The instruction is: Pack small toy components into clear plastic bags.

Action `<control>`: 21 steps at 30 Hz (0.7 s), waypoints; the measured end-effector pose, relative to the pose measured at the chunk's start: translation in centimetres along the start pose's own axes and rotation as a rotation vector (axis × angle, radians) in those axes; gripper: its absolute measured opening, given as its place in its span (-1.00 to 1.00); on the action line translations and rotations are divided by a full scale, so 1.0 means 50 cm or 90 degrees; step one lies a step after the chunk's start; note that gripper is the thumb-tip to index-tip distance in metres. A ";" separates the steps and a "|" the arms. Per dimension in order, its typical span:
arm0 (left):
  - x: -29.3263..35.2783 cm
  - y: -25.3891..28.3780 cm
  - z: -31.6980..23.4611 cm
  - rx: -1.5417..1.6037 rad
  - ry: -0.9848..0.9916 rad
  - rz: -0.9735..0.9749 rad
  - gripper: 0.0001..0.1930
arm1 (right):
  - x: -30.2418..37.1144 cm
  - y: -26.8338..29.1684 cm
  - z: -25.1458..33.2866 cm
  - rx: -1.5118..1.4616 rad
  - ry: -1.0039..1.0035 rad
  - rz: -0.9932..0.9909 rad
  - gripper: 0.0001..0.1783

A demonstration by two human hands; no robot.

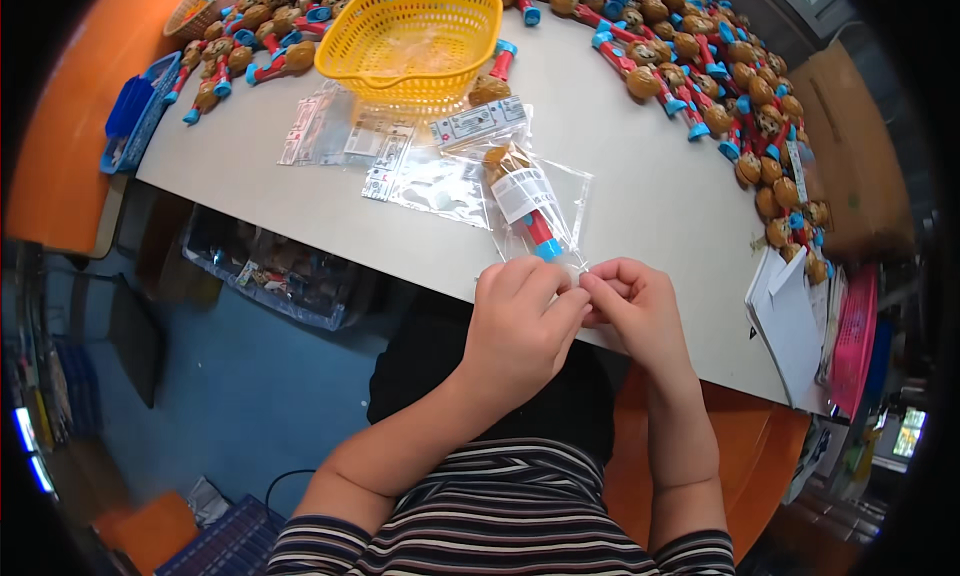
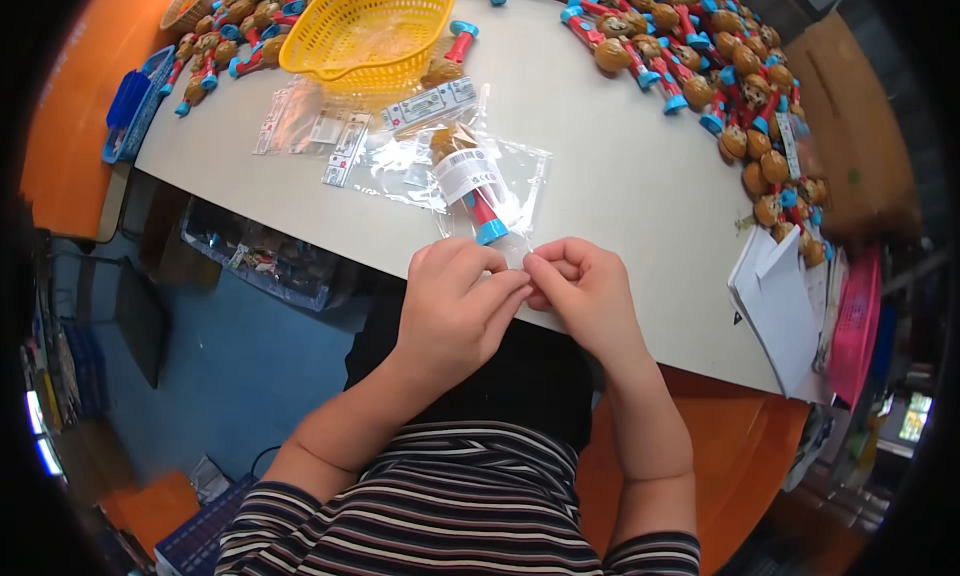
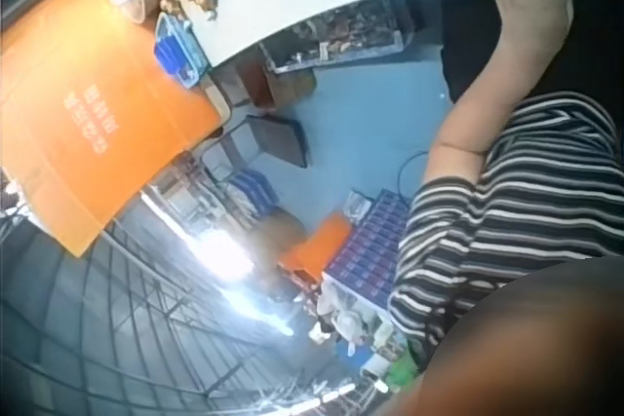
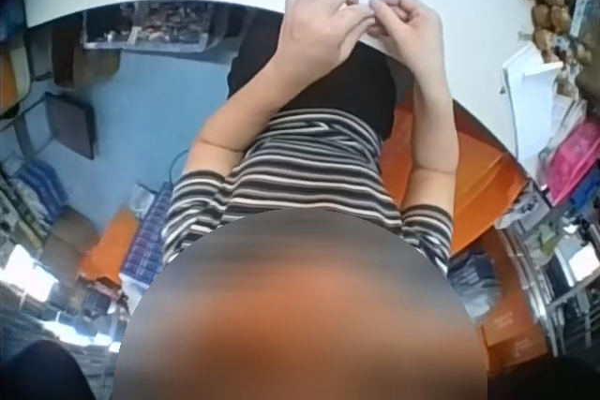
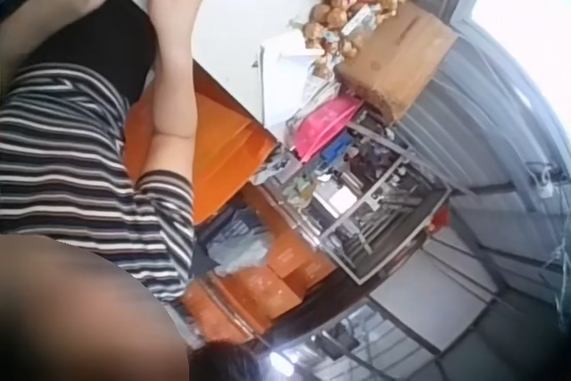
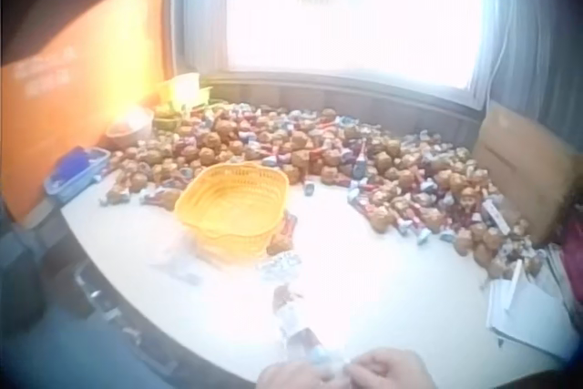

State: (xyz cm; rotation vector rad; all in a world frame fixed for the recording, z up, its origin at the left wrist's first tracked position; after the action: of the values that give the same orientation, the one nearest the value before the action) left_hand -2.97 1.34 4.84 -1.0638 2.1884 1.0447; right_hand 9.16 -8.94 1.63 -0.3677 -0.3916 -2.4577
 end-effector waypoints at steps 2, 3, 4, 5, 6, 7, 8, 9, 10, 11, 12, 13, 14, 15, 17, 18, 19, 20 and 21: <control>0.012 -0.025 0.003 -0.038 0.008 0.029 -0.81 | -0.003 0.000 -0.005 -0.071 -0.042 0.004 -0.80; 0.018 -0.034 0.010 -0.055 0.020 0.018 -0.81 | -0.004 0.001 -0.009 -0.075 -0.044 0.000 -0.80; 0.025 -0.038 0.014 -0.073 0.034 0.004 -0.81 | -0.003 0.000 -0.017 -0.081 -0.049 0.002 -0.81; 0.029 -0.041 0.013 -0.072 0.032 0.006 -0.81 | -0.002 -0.002 -0.022 -0.088 -0.054 0.004 -0.81; 0.032 -0.040 0.011 -0.086 0.025 -0.014 -0.81 | 0.000 -0.003 -0.022 -0.089 -0.055 0.003 -0.81; 0.035 -0.039 0.010 -0.102 0.019 -0.033 -0.81 | 0.002 -0.005 -0.021 -0.084 -0.049 0.001 -0.81; 0.038 -0.042 0.009 -0.102 0.018 -0.031 -0.81 | 0.004 -0.007 -0.021 -0.079 -0.044 -0.001 -0.82; 0.042 -0.045 0.011 -0.105 0.028 -0.030 -0.82 | 0.007 -0.009 -0.022 -0.080 -0.046 -0.001 -0.82; 0.042 -0.046 0.012 -0.109 0.036 -0.029 -0.83 | 0.008 -0.011 -0.016 -0.067 -0.017 0.005 -0.82; 0.041 -0.044 0.013 -0.110 0.035 -0.028 -0.83 | 0.009 -0.013 -0.012 -0.054 0.011 0.011 -0.83; 0.040 -0.044 0.017 -0.064 0.057 -0.009 -0.84 | 0.007 -0.013 -0.011 -0.056 0.011 0.011 -0.83; 0.038 -0.045 0.021 -0.016 0.080 0.009 -0.84 | 0.002 -0.009 -0.012 -0.084 -0.004 0.000 -0.84; 0.033 -0.041 0.025 -0.016 0.079 0.010 -0.84 | -0.002 -0.007 -0.013 -0.112 -0.019 -0.011 -0.84; 0.027 -0.037 0.029 0.021 0.079 0.033 -0.84 | -0.003 -0.007 -0.014 -0.114 -0.019 -0.012 -0.84; 0.019 -0.023 0.034 0.059 0.077 0.058 -0.84 | -0.006 -0.008 -0.025 -0.129 -0.055 0.007 -0.84; 0.018 -0.018 0.034 0.095 0.074 0.104 -0.83 | -0.014 -0.006 -0.027 -0.131 -0.054 0.005 -0.84; 0.019 -0.010 0.035 0.129 0.070 0.150 -0.82 | -0.025 0.002 -0.025 -0.137 -0.037 -0.032 -0.84; 0.022 0.003 0.048 0.223 0.105 0.164 -0.83 | -0.032 0.012 -0.023 -0.143 -0.020 -0.071 -0.83; 0.024 0.021 0.062 0.316 0.141 0.179 -0.83 | -0.032 0.017 -0.020 -0.146 -0.019 -0.075 -0.83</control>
State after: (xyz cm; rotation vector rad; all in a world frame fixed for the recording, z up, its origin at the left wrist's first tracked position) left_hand -4.21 3.74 2.62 -0.6823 2.6392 0.4515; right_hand 10.73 -9.09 0.31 -0.4888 -0.1471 -2.6220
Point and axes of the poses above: each hand's wrist, its own x-axis away from the middle knuckle, its own y-axis out of the back of the hand, z = x × y, the point moved 5 cm from there along -x, towards the middle knuckle, and after that the axes turned 13 degrees about -z, right-handed, at the moved point
